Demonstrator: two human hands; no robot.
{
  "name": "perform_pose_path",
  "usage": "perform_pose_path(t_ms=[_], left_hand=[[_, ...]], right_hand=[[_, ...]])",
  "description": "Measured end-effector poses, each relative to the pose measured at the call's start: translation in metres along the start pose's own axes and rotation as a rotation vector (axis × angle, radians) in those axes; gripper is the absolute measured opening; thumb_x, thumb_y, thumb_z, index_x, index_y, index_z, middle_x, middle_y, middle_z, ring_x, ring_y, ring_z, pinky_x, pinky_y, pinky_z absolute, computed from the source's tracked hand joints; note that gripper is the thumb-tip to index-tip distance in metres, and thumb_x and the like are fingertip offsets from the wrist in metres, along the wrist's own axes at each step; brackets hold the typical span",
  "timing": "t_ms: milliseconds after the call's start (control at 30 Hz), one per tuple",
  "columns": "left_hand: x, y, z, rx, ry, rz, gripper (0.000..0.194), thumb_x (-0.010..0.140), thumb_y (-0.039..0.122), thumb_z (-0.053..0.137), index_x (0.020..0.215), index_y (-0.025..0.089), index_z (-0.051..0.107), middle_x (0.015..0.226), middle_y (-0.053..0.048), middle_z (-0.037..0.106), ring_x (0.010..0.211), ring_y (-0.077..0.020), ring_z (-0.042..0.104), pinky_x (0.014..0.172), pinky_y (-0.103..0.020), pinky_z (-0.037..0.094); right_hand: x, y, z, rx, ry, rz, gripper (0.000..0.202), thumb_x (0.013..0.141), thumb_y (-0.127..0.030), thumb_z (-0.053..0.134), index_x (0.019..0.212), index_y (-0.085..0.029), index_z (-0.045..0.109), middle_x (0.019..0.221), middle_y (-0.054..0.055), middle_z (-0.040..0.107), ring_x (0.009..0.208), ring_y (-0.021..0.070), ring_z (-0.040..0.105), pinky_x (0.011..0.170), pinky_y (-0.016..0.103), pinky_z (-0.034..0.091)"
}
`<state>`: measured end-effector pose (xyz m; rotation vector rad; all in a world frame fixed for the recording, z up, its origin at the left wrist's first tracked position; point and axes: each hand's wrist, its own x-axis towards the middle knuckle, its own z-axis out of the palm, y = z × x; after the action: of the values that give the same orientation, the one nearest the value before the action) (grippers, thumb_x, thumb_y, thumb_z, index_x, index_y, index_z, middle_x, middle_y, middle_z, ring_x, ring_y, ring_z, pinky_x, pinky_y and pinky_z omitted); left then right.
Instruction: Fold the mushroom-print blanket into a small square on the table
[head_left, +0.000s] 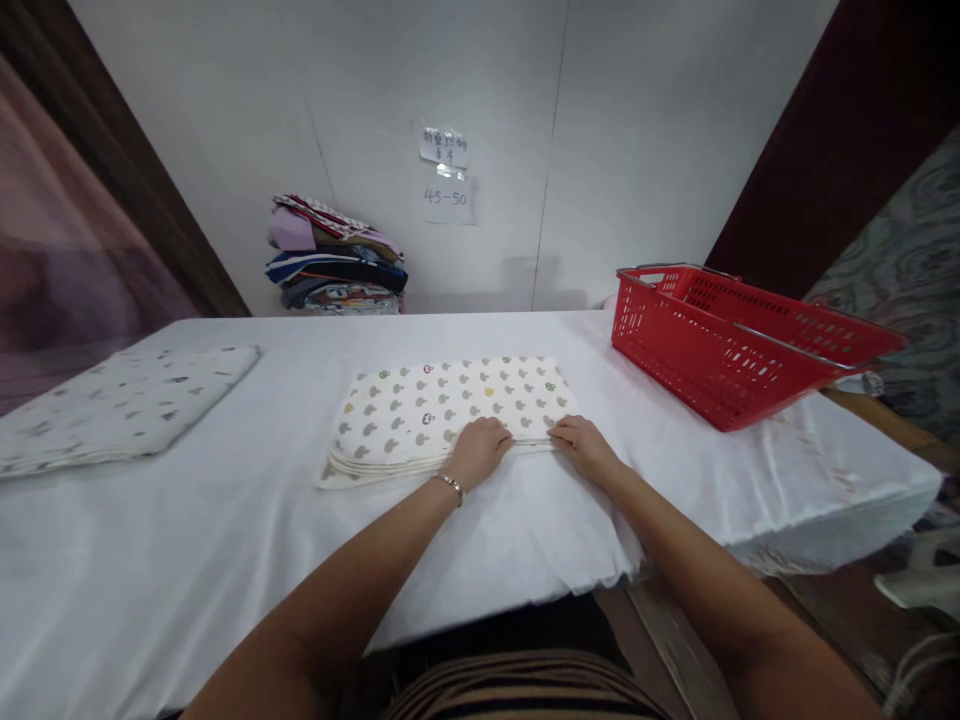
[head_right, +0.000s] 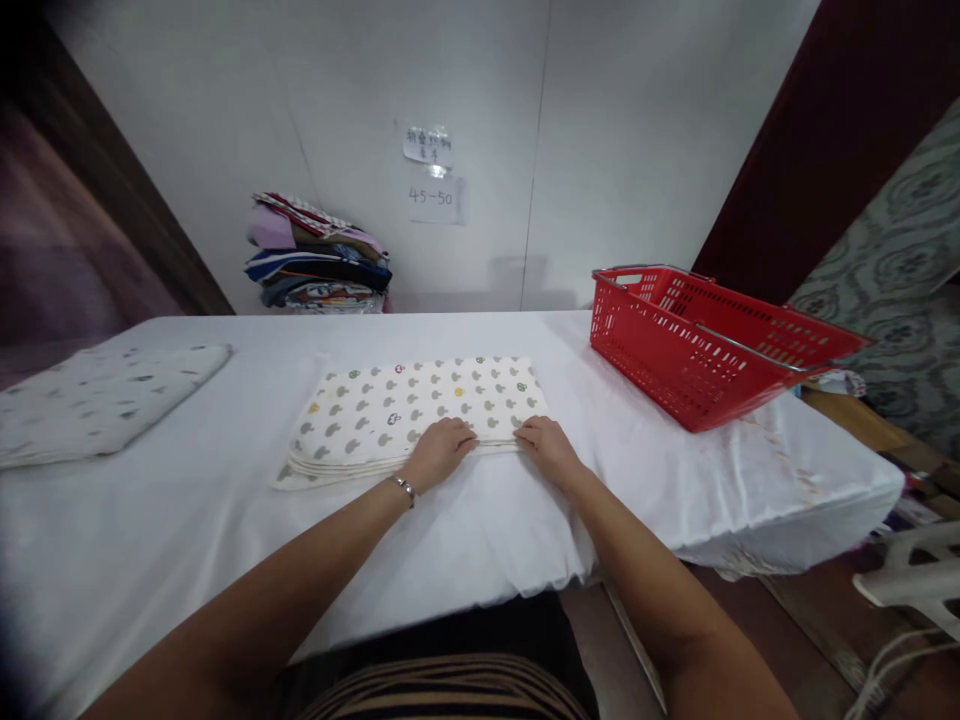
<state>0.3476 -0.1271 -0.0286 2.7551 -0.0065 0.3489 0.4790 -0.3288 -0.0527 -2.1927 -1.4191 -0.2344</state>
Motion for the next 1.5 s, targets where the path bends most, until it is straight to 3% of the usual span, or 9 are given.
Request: perform_pose_path(t_ms=[267,600,767,933,1033,1133,1267,1367,1500], left_hand=[[0.004,0.001,0.001,0.043,-0.003,-0.018,0.031,0.092,0.027,0.041,0.072,0.017,0.062,0.079,-0.004,0.059,0.079,-0.0168,0.052,0.07,-0.03,0.037],[-0.003,-0.002,0.007,0.121,0.027,0.085,0.02,0.091,0.029,0.045,0.088,0.02,0.062,0.088,-0.005,0.059,0.087,-0.0187,0.051,0.077,-0.033,0.039],[-0.002,-0.003,0.008,0.127,0.035,0.112,0.029,0.094,0.029,0.037,0.082,0.019,0.062,0.085,-0.005,0.058,0.082,-0.0182,0.05,0.073,-0.033,0.038],[-0.001,0.0,0.012,0.183,0.026,0.077,0.028,0.093,0.023,0.038,0.078,0.018,0.061,0.083,-0.006,0.058,0.082,-0.0193,0.05,0.07,-0.034,0.037],[-0.002,0.002,0.016,0.245,0.043,0.092,0.026,0.092,0.02,0.039,0.077,0.017,0.06,0.083,-0.007,0.057,0.083,-0.0206,0.049,0.071,-0.036,0.036],[-0.003,0.003,0.022,0.252,0.06,0.102,0.023,0.092,0.021,0.042,0.078,0.017,0.06,0.083,-0.007,0.057,0.085,-0.0203,0.05,0.073,-0.035,0.036],[-0.007,-0.001,0.026,0.237,0.061,0.121,0.024,0.092,0.029,0.045,0.078,0.018,0.061,0.086,-0.006,0.059,0.086,-0.0192,0.051,0.075,-0.035,0.037],[-0.019,-0.01,0.022,0.225,0.073,0.165,0.019,0.091,0.03,0.047,0.088,0.019,0.061,0.094,-0.005,0.061,0.091,-0.0182,0.051,0.077,-0.033,0.038],[-0.049,-0.031,0.003,0.263,0.08,0.162,0.02,0.093,0.022,0.042,0.099,0.019,0.06,0.101,-0.006,0.061,0.096,-0.018,0.052,0.08,-0.032,0.039]], right_hand=[[0.005,0.006,-0.001,0.129,-0.052,0.067,0.018,0.085,-0.018,0.053,0.089,-0.023,0.07,0.091,0.004,0.063,0.087,0.0192,0.055,0.079,0.033,0.044],[-0.006,-0.007,-0.002,-0.025,0.051,0.044,0.021,0.091,-0.014,0.04,0.087,-0.017,0.06,0.091,0.007,0.061,0.086,0.0192,0.052,0.079,0.033,0.04],[-0.007,-0.008,-0.002,-0.061,0.026,0.044,0.023,0.091,-0.014,0.038,0.086,-0.018,0.059,0.09,0.007,0.061,0.086,0.0192,0.051,0.079,0.033,0.041],[-0.01,-0.01,-0.003,-0.169,0.005,0.011,0.025,0.09,-0.012,0.038,0.093,-0.016,0.063,0.097,0.01,0.062,0.091,0.0217,0.052,0.081,0.036,0.042],[-0.008,-0.018,-0.001,-0.188,0.025,-0.039,0.031,0.089,-0.012,0.038,0.111,-0.016,0.06,0.111,0.012,0.06,0.102,0.0239,0.052,0.087,0.041,0.042],[-0.004,-0.03,0.01,-0.163,0.007,-0.133,0.042,0.089,-0.014,0.037,0.129,-0.017,0.048,0.129,0.012,0.052,0.119,0.0243,0.045,0.097,0.045,0.037],[-0.005,-0.035,0.03,-0.186,-0.063,-0.192,0.042,0.092,-0.029,0.038,0.132,-0.017,0.047,0.135,0.012,0.048,0.126,0.025,0.042,0.103,0.05,0.032],[-0.008,-0.027,0.038,-0.195,-0.089,-0.211,0.044,0.093,-0.034,0.035,0.133,-0.019,0.047,0.138,0.01,0.046,0.127,0.0241,0.041,0.105,0.049,0.031],[-0.011,-0.018,0.04,-0.213,-0.098,-0.222,0.048,0.093,-0.039,0.033,0.135,-0.019,0.045,0.139,0.009,0.044,0.129,0.024,0.039,0.105,0.047,0.032]])
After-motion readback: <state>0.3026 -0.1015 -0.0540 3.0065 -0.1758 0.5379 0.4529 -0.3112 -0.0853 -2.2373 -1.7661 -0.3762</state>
